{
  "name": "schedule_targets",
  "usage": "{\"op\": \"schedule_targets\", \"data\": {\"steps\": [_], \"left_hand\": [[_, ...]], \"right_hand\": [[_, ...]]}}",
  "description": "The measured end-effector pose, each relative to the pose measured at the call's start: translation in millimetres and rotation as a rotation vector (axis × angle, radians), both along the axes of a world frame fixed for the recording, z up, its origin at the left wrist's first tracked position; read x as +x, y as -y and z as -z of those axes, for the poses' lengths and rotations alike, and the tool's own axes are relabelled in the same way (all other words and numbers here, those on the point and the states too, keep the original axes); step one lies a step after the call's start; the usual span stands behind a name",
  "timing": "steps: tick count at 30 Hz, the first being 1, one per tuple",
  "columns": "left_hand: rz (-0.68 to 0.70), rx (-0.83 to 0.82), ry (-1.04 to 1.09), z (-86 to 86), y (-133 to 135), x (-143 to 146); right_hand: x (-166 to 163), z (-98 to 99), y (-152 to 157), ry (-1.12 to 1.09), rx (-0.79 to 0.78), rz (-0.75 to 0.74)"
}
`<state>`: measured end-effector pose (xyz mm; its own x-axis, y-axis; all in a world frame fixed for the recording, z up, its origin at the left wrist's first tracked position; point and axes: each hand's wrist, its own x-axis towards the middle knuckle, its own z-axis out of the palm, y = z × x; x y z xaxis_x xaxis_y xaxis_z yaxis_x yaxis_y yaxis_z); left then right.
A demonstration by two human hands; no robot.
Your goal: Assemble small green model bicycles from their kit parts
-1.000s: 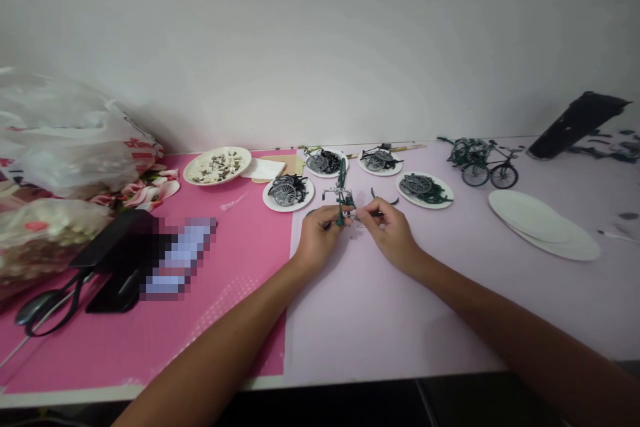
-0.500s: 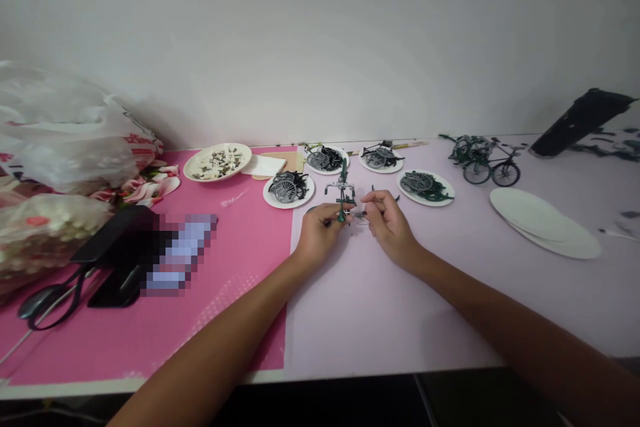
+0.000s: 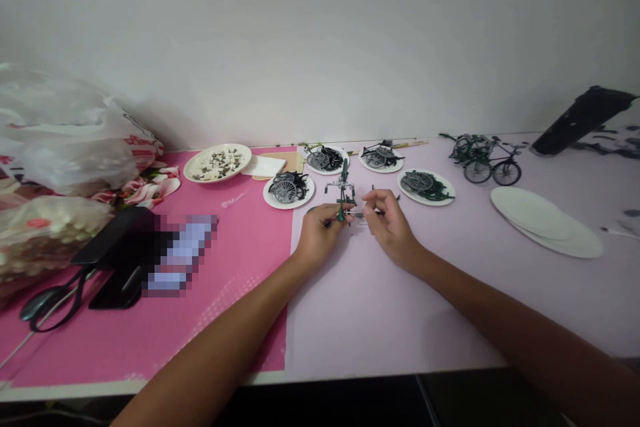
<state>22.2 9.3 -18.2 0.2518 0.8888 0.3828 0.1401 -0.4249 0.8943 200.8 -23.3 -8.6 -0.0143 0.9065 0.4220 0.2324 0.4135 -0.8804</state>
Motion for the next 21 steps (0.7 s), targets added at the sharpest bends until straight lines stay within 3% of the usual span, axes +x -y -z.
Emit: {"op": "schedule_targets", "data": {"steps": [21], "left_hand": [[-0.02,0.04,0.015,1.0,1.7,0.9]], "right_hand": [[1.2,9.7,-1.8,-0.084,-0.027,0.023]]}}
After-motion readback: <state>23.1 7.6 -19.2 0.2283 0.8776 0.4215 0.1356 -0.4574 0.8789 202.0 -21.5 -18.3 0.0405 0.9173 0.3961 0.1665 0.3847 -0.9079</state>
